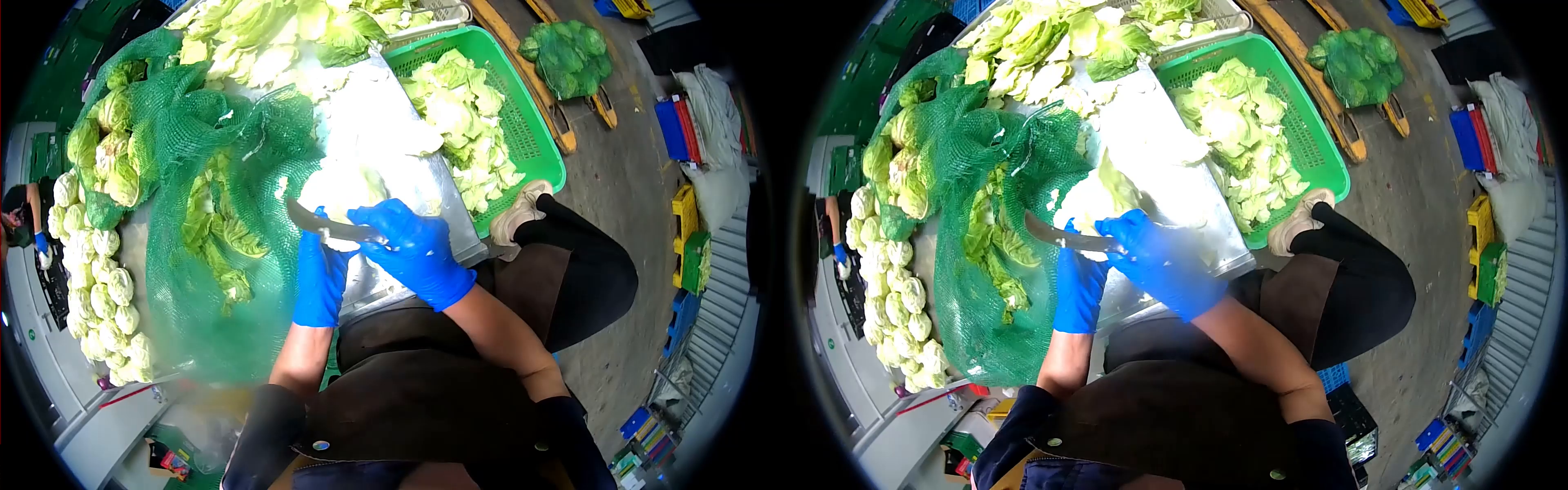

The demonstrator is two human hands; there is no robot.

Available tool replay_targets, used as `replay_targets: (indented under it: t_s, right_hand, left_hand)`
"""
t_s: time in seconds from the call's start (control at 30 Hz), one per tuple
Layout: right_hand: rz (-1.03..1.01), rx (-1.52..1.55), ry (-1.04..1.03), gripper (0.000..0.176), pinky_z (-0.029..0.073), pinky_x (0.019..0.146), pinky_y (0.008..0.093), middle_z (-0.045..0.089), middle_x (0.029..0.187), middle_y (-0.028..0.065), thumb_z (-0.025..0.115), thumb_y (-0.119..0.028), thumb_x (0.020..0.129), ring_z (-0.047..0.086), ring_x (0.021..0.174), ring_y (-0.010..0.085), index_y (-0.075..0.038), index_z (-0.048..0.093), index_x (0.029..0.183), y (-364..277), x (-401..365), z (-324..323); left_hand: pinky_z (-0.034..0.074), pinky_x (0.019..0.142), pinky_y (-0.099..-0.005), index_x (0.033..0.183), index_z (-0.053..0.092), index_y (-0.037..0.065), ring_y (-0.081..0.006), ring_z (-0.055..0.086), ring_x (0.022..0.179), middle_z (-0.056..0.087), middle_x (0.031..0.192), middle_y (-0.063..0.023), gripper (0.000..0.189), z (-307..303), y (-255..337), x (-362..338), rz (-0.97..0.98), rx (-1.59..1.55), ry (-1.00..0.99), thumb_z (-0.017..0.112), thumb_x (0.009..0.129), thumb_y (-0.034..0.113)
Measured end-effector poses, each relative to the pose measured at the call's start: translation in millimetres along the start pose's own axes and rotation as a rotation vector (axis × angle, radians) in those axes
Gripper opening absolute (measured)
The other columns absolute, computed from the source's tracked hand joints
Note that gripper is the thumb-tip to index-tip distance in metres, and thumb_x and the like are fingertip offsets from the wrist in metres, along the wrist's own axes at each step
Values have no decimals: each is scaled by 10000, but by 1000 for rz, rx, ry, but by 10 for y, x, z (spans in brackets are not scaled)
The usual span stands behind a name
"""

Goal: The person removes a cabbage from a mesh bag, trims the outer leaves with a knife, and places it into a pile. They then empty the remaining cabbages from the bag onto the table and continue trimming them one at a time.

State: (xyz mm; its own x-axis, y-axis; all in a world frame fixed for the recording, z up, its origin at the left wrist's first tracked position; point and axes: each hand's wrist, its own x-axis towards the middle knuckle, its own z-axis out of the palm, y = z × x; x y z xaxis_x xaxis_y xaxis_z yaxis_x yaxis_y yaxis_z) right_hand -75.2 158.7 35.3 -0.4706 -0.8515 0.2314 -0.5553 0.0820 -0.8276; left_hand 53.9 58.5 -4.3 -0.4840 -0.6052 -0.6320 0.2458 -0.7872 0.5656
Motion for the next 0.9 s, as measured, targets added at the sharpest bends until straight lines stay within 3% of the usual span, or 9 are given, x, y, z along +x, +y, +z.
replay_targets:
  t_s: [0.17,0.27,0.33,0.43,0.5,0.7,0.83,0.87,0.9]
  right_hand:
    - [312,401,169,208,526,642,252,690,847,15,703,-79,840,653,736,92,-55,674,1044,133,83,-312]
    - [594,583,367,270,530,609,255,691,896,36,715,-89,851,640,749,81,-59,647,1110,392,188,-659]
    - [335,278,307,419,527,605,266,691,901,58,745,-146,839,642,745,91,-73,605,1227,332,235,-577]
    - [405,100,-25,610,531,838,294,618,1251,120,801,-213,806,626,1040,157,-54,535,1331,26,115,-357]
    - [269,38,13,622,547,798,300,652,1185,146,819,-243,778,670,971,179,-66,559,1315,73,121,-183]
    - [262,-162,56,402,567,668,320,721,930,124,776,-209,773,709,718,235,-101,684,1149,251,58,-194]
    - [376,-169,301,73,533,564,369,700,743,97,652,-159,838,674,603,275,-95,661,872,571,197,-549]
    - [448,-306,351,100,540,598,360,690,697,84,652,-191,859,685,624,254,-91,656,865,765,200,-593]
    - [533,-405,277,188,547,634,348,714,835,101,682,-199,853,695,682,230,-87,680,1004,873,215,-681]
  left_hand:
    - [473,1009,-385,1403,396,-16,-283,556,1204,540,1324,-163,546,179,63,-61,110,101,-104,557,900,123]
    - [453,1022,-359,1405,392,-20,-249,558,1196,545,1323,-153,602,148,96,-74,181,164,-150,600,844,43]
    - [473,998,-355,1408,388,-15,-241,559,1192,545,1318,-147,649,150,106,-66,212,229,-156,635,809,5]
    - [497,968,-350,1409,384,-5,-233,561,1180,539,1307,-142,742,206,93,-64,259,328,-128,705,740,-48]
    - [508,955,-349,1406,384,2,-231,563,1169,535,1299,-139,804,230,79,-91,318,398,-91,751,695,-67]
    - [496,971,-357,1399,386,6,-234,554,1171,525,1299,-141,858,10,62,11,479,663,-67,812,655,-23]
    - [477,981,-358,1389,408,-13,-225,557,1175,545,1292,-140,752,46,137,-102,310,349,-48,720,704,-24]
    - [485,972,-356,1387,411,-14,-229,561,1174,547,1294,-142,709,31,144,-98,283,337,-57,686,734,0]
    - [493,962,-353,1386,415,-14,-233,565,1173,549,1297,-145,667,-1,149,-78,256,325,-66,652,764,23]
